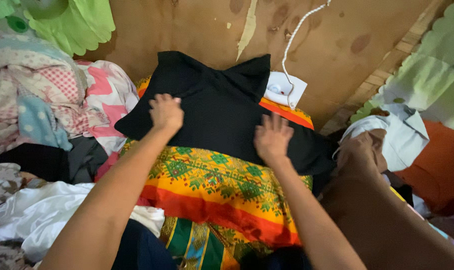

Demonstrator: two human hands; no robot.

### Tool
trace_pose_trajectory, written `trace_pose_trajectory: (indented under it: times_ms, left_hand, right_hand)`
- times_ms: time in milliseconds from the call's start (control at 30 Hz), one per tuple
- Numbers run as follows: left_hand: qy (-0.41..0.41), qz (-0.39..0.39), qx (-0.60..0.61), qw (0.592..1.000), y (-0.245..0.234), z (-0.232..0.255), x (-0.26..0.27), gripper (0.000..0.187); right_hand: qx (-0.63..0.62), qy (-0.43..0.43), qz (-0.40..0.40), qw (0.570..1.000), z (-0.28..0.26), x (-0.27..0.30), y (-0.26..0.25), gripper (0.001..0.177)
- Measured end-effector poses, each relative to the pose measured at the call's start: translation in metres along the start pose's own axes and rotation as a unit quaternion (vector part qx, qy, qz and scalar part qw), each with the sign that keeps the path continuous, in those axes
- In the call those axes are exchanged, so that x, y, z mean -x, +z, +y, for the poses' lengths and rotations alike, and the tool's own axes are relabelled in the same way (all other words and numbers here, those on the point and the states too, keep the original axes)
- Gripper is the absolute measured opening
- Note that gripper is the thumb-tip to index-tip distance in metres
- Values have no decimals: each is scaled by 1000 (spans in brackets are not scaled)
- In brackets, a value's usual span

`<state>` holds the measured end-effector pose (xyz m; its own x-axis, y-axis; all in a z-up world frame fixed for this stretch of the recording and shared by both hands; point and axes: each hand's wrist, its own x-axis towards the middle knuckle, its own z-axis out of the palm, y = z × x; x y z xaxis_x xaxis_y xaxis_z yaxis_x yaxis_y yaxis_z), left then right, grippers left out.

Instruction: The person irons a black garment on a makeshift surface covered with a patterned cloth. They repeatedly smooth the fabric with their hands and use a white electric iron to press different sections of the garment, including the sleeves and body.

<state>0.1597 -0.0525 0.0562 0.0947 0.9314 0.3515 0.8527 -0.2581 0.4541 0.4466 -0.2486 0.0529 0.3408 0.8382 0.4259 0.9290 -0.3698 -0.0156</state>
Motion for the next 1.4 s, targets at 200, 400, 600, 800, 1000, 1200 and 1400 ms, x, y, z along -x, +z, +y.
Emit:
trace_pose_trajectory:
  times_ms: [200, 400, 600, 800, 1000, 1200, 1400]
  left_hand:
    - [-133, 8, 37, 990, 42, -89, -78, 61]
    - [-200, -77, 52, 975, 45, -84, -108, 77]
    - [-185, -99, 102, 972, 38, -89, -132, 85]
    - [-92, 3, 133, 987, 17, -106, -140, 63]
    - [-95, 196, 135, 967, -1, -93, -124, 38]
    - [-43, 181, 86, 979, -2, -97, -116, 34]
    - [-30, 138, 166, 976, 42, -146, -149, 43]
  right_hand:
    - [-84, -153, -28, 984, -119, -28, -15, 56]
    - [-97, -126, -129, 979, -157, -64, 8, 65]
    - [-64, -115, -154, 979, -165, -70, -2, 65]
    - [-39, -122, -170, 977, -177, -70, -10, 62]
    - [-31, -124, -160, 979, -189, -73, -5, 61]
    - [6, -126, -159, 979, -214, -88, 8, 64]
    - [37, -106, -198, 974, -243, -108, 19, 62]
